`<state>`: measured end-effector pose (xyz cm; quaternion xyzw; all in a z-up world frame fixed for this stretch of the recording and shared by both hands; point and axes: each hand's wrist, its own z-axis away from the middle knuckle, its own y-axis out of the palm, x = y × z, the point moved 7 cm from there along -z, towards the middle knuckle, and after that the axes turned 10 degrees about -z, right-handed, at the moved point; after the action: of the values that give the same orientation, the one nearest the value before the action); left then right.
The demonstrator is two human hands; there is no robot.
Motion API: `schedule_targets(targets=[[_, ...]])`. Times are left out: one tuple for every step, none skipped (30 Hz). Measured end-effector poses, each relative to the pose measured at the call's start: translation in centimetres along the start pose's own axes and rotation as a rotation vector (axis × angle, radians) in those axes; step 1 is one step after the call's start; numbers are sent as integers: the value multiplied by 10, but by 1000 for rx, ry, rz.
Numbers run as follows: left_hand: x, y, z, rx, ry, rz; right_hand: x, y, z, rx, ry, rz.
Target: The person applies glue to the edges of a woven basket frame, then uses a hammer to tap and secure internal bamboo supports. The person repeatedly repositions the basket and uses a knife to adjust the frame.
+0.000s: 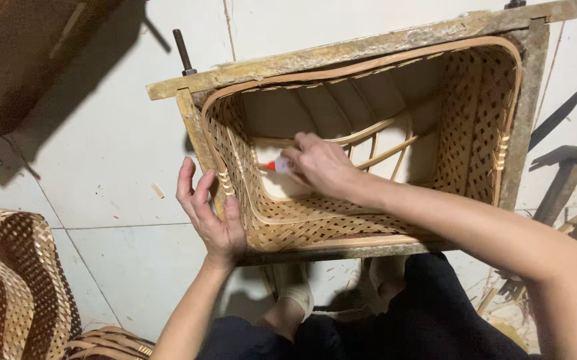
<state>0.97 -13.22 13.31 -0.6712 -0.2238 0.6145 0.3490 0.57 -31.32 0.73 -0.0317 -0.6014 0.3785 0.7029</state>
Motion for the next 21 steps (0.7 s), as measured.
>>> schedule_targets(targets=[[-1, 0, -1, -8, 6, -19, -4, -6, -4, -40, 1, 9], [-2, -1, -1, -15, 12, -39, -7, -10, -8, -81, 1, 15], [-2, -2, -1, -23, 18, -60, -8, -11, -11, -101, -9, 27], [-3, -2, -2, -22, 21, -69, -10, -12, -13, -122, -14, 39], [-3, -2, -2, -21, 23, -77, -11, -12, -16, -144, -19, 51], [-4, -2, -2, -23, 22, -87, -15, -8, -18, -127, 8, 43], [-3, -2, -2, -24, 24, -84, -18, -5, -22, -109, 34, 36], [-3, -2, -2, -25, 25, -82, -21, 0, -24, -91, 61, 28], [-3, -2, -2, -27, 25, -81, -22, 3, -26, -70, 68, 40], [-2, -1, -1, -25, 24, -72, -24, 6, -28, -49, 75, 54], [-2, -1, -1, -24, 23, -63, -25, 9, -29, -28, 82, 67], [-1, -1, -1, -23, 22, -54, -23, 8, -31, -60, 46, 73], [-1, -1, -1, -22, 20, -53, -21, 7, -32, -91, 11, 79], [0, -1, -1, -22, 18, -53, -19, 6, -32, -123, -25, 85], [0, -1, -1, -21, 16, -52, -20, 8, -35, -121, -22, 92], [1, -1, -1, -21, 16, -56, -22, 10, -36, -117, -17, 98], [1, -1, -1, -20, 17, -59, -24, 12, -38, -114, -13, 104], [1, 0, -1, -18, 17, -62, -26, 14, -40, -113, -9, 105], [1, 1, -1, -13, 11, -46, -29, 16, -41, -112, -5, 105], [1, 1, -1, -8, 5, -31, -30, 18, -42, -111, -2, 106], [2, 1, -1, -3, -2, -16, -30, 20, -43, -112, 2, 96]])
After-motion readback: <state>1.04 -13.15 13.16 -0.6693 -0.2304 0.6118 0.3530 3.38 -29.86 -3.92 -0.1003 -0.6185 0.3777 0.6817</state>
